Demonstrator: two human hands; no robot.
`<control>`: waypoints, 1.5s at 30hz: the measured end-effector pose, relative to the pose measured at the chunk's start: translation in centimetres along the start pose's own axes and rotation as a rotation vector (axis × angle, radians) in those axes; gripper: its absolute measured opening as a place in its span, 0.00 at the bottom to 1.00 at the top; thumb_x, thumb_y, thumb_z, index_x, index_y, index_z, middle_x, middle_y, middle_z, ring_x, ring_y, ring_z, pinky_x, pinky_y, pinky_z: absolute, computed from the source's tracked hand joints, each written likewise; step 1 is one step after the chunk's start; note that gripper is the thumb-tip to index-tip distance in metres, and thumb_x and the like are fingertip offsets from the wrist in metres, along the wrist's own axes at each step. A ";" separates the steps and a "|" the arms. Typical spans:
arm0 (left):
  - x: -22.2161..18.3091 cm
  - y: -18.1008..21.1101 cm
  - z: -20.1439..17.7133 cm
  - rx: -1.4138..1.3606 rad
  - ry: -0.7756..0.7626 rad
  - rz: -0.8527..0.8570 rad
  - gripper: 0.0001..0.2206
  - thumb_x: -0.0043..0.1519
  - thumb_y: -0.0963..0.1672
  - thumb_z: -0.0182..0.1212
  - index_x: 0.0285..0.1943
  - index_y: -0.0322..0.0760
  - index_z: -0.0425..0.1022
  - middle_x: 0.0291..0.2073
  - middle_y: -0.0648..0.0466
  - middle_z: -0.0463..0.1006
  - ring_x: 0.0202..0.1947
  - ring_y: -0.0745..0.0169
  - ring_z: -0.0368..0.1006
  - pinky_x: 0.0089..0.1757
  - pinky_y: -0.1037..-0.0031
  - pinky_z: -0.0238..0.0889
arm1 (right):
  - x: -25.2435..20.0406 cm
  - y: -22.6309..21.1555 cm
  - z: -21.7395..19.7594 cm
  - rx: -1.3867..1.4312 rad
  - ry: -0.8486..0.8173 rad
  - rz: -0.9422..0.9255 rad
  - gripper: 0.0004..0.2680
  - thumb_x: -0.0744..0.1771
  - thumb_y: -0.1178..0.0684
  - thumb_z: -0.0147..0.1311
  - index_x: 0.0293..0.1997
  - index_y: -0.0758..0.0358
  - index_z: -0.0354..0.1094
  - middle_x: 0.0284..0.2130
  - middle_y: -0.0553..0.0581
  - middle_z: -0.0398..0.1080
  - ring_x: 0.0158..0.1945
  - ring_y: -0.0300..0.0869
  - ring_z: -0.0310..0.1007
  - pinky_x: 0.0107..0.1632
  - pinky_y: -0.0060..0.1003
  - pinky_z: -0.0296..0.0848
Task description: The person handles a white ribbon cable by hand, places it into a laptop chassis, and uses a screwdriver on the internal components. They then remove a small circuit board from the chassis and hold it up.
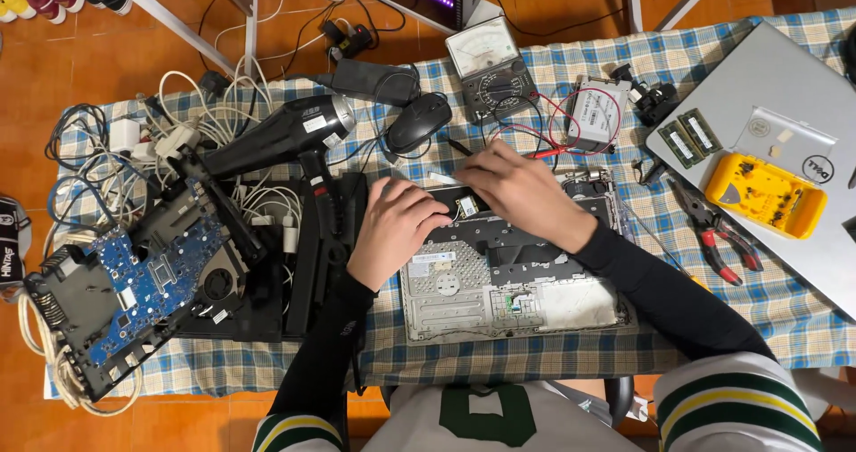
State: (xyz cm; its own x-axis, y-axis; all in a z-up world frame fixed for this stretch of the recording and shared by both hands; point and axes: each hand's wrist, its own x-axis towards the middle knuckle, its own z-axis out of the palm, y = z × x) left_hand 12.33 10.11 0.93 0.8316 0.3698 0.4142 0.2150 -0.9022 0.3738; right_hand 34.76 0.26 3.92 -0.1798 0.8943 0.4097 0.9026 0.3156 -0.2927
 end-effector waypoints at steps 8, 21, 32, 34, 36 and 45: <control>-0.4 0.1 -1.5 -0.032 -0.001 0.036 0.10 0.61 0.49 0.69 0.42 0.42 0.83 0.39 0.61 0.80 0.48 0.62 0.72 0.57 0.62 0.56 | -5.2 -0.1 -4.7 0.146 0.062 0.051 0.09 0.66 0.57 0.60 0.50 0.61 0.78 0.48 0.53 0.74 0.51 0.46 0.72 0.50 0.38 0.74; -0.7 -0.6 -5.6 0.171 -0.102 0.036 0.12 0.65 0.45 0.61 0.57 0.42 0.80 0.45 0.57 0.80 0.55 0.58 0.66 0.59 0.60 0.52 | -10.4 2.4 -3.4 0.313 0.195 0.376 0.07 0.69 0.62 0.57 0.52 0.65 0.76 0.45 0.57 0.76 0.48 0.48 0.72 0.53 0.39 0.69; -0.9 -0.9 -5.7 0.046 -0.210 0.000 0.22 0.54 0.49 0.68 0.57 0.40 0.75 0.46 0.54 0.77 0.57 0.53 0.64 0.58 0.56 0.49 | -10.7 2.2 -3.5 0.236 0.203 0.335 0.06 0.72 0.64 0.57 0.54 0.66 0.76 0.47 0.57 0.76 0.49 0.47 0.71 0.54 0.37 0.69; -1.0 -0.8 -5.2 0.022 -0.212 0.001 0.22 0.53 0.49 0.67 0.55 0.41 0.75 0.48 0.55 0.77 0.57 0.53 0.64 0.58 0.56 0.48 | -10.7 2.3 -3.4 0.231 0.211 0.337 0.06 0.72 0.64 0.57 0.54 0.66 0.76 0.45 0.56 0.76 0.50 0.47 0.71 0.54 0.37 0.69; -1.2 -0.8 -3.9 0.021 -0.134 0.030 0.14 0.64 0.49 0.67 0.55 0.41 0.76 0.49 0.57 0.76 0.58 0.56 0.64 0.58 0.59 0.49 | -10.7 2.5 -3.4 0.218 0.228 0.329 0.05 0.72 0.64 0.57 0.52 0.66 0.77 0.46 0.56 0.76 0.50 0.47 0.71 0.55 0.37 0.69; -1.0 -0.4 -1.2 0.104 0.051 0.105 0.08 0.65 0.48 0.71 0.40 0.44 0.82 0.44 0.61 0.76 0.54 0.59 0.67 0.56 0.61 0.51 | -10.4 2.3 -3.5 0.219 0.187 0.302 0.08 0.70 0.64 0.58 0.55 0.64 0.76 0.46 0.57 0.75 0.52 0.49 0.72 0.58 0.40 0.69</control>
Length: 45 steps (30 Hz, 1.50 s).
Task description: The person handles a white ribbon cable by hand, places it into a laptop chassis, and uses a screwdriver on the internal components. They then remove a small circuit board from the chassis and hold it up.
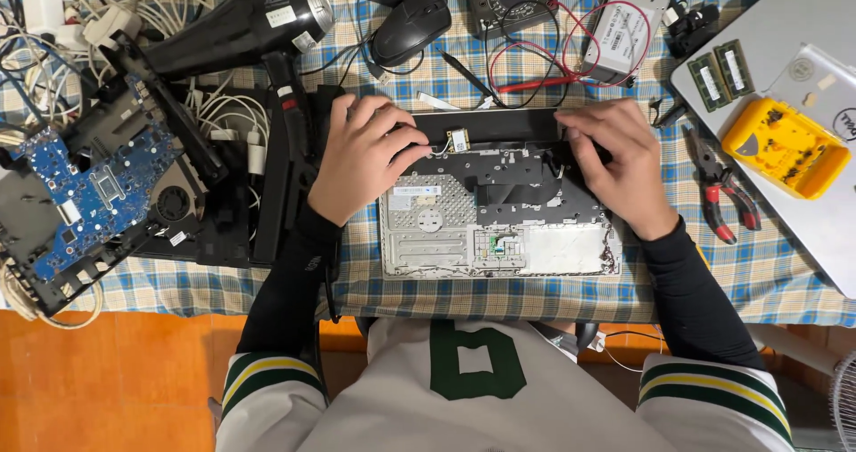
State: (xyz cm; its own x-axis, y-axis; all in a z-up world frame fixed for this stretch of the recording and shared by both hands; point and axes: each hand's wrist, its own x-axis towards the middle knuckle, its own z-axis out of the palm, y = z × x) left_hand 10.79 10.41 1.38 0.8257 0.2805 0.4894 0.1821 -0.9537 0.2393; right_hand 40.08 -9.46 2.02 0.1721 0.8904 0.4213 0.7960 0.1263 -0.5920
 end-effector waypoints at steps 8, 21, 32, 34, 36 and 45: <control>0.0 0.2 1.6 -0.044 0.014 -0.053 0.05 0.61 0.46 0.73 0.40 0.45 0.83 0.40 0.62 0.80 0.52 0.61 0.68 0.56 0.61 0.52 | 0.3 -0.6 -0.2 -0.025 -0.018 -0.060 0.08 0.69 0.64 0.58 0.54 0.65 0.76 0.46 0.58 0.75 0.52 0.50 0.73 0.58 0.42 0.69; 0.5 1.0 1.2 0.004 -0.044 -0.100 0.09 0.57 0.39 0.65 0.43 0.46 0.81 0.39 0.59 0.73 0.50 0.56 0.67 0.57 0.63 0.54 | 0.5 -0.1 0.2 -0.034 -0.037 -0.108 0.10 0.67 0.63 0.55 0.53 0.66 0.75 0.42 0.59 0.74 0.49 0.51 0.71 0.56 0.43 0.68; 0.2 0.5 1.9 -0.145 -0.011 -0.126 0.07 0.59 0.39 0.67 0.43 0.43 0.81 0.40 0.61 0.77 0.49 0.59 0.69 0.54 0.63 0.55 | 0.2 0.3 0.5 -0.032 -0.039 -0.091 0.10 0.66 0.62 0.56 0.52 0.64 0.76 0.43 0.56 0.75 0.49 0.48 0.72 0.57 0.43 0.68; -0.1 0.2 1.8 -0.171 -0.036 -0.106 0.09 0.57 0.38 0.66 0.43 0.44 0.82 0.41 0.63 0.79 0.50 0.60 0.70 0.54 0.63 0.55 | 0.1 0.2 0.3 -0.028 -0.036 -0.087 0.10 0.66 0.62 0.56 0.52 0.64 0.76 0.43 0.55 0.75 0.49 0.48 0.72 0.57 0.42 0.68; -0.3 0.0 1.3 -0.145 -0.069 -0.066 0.11 0.57 0.36 0.65 0.44 0.44 0.83 0.43 0.63 0.81 0.52 0.62 0.71 0.58 0.63 0.55 | 0.2 0.0 0.3 -0.040 -0.030 -0.105 0.10 0.66 0.62 0.56 0.52 0.64 0.75 0.44 0.56 0.75 0.50 0.48 0.71 0.58 0.43 0.67; 0.0 0.7 0.3 -0.070 -0.111 0.010 0.14 0.59 0.38 0.65 0.53 0.43 0.82 0.49 0.59 0.80 0.53 0.59 0.70 0.59 0.61 0.55 | 0.3 -0.4 -0.4 -0.006 -0.004 -0.117 0.09 0.66 0.61 0.55 0.52 0.64 0.76 0.42 0.55 0.75 0.49 0.48 0.71 0.56 0.42 0.68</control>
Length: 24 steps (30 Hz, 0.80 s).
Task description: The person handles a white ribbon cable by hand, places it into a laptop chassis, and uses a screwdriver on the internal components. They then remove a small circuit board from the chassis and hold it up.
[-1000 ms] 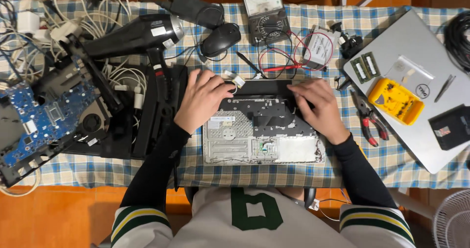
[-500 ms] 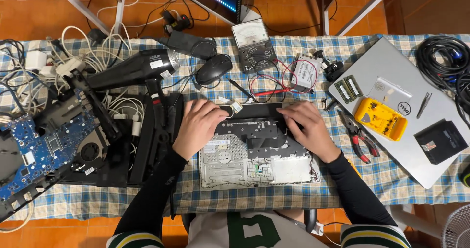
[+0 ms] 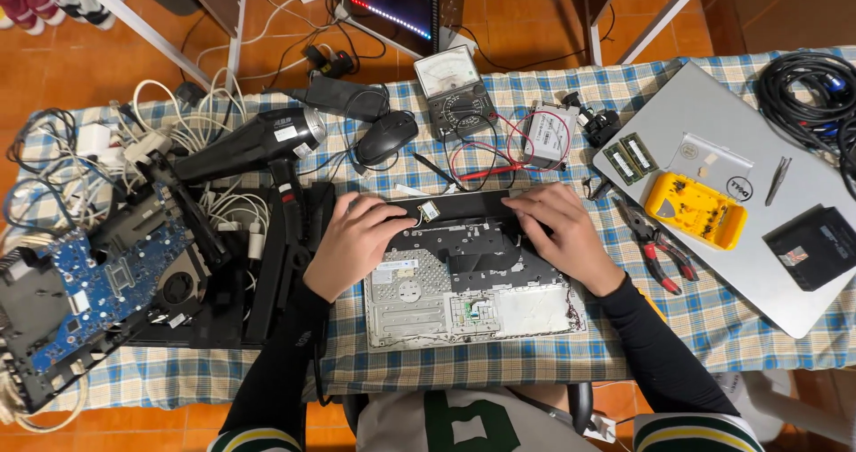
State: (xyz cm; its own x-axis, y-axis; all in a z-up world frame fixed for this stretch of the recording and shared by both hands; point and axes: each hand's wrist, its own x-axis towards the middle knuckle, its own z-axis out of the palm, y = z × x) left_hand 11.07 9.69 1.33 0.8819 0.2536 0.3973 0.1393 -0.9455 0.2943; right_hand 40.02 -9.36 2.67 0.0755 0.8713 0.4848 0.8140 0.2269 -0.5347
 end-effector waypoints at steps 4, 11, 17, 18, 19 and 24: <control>-0.1 0.2 -0.2 0.029 0.002 0.011 0.15 0.58 0.38 0.65 0.55 0.43 0.81 0.50 0.59 0.79 0.53 0.58 0.69 0.59 0.61 0.55 | -0.1 -0.1 -0.2 0.020 0.021 0.015 0.09 0.67 0.61 0.55 0.51 0.63 0.76 0.41 0.55 0.74 0.48 0.48 0.71 0.55 0.42 0.67; -0.2 0.3 -3.2 0.117 -0.062 -0.074 0.16 0.65 0.49 0.63 0.59 0.43 0.78 0.51 0.59 0.78 0.55 0.58 0.69 0.59 0.59 0.51 | -0.2 0.0 -0.1 0.033 0.028 0.034 0.09 0.67 0.61 0.55 0.51 0.63 0.76 0.41 0.55 0.75 0.47 0.48 0.71 0.55 0.42 0.68; -0.3 -0.1 -4.8 0.096 -0.172 -0.083 0.29 0.56 0.56 0.66 0.64 0.43 0.73 0.57 0.54 0.75 0.59 0.54 0.65 0.60 0.55 0.49 | -0.5 0.9 1.7 0.078 0.020 0.070 0.10 0.67 0.62 0.54 0.52 0.64 0.76 0.41 0.55 0.74 0.46 0.47 0.71 0.56 0.41 0.68; -0.4 -0.2 -4.6 0.095 -0.195 -0.096 0.31 0.54 0.57 0.67 0.64 0.43 0.73 0.58 0.54 0.74 0.60 0.54 0.64 0.61 0.55 0.48 | -0.6 1.0 1.9 0.062 0.013 0.067 0.10 0.66 0.61 0.54 0.52 0.64 0.76 0.41 0.56 0.74 0.47 0.48 0.70 0.56 0.41 0.68; -0.5 -0.4 -4.5 0.094 -0.194 -0.098 0.31 0.54 0.57 0.67 0.64 0.43 0.73 0.58 0.54 0.74 0.60 0.54 0.64 0.61 0.55 0.48 | -0.6 1.0 2.0 0.062 0.011 0.066 0.10 0.66 0.61 0.54 0.52 0.64 0.76 0.41 0.56 0.74 0.47 0.48 0.70 0.56 0.41 0.68; -1.0 -1.3 -4.1 0.137 -0.241 -0.112 0.36 0.51 0.61 0.66 0.64 0.41 0.72 0.58 0.54 0.75 0.59 0.55 0.65 0.61 0.54 0.47 | -0.6 1.1 2.1 0.060 0.021 0.068 0.10 0.67 0.62 0.53 0.52 0.63 0.75 0.43 0.56 0.74 0.49 0.48 0.70 0.57 0.41 0.66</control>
State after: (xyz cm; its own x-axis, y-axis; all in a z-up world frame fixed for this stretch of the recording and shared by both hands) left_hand 8.17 11.51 4.14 0.9367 0.3178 0.1467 0.2869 -0.9372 0.1984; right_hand 39.67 -8.76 0.33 0.1425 0.8764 0.4601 0.7704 0.1936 -0.6075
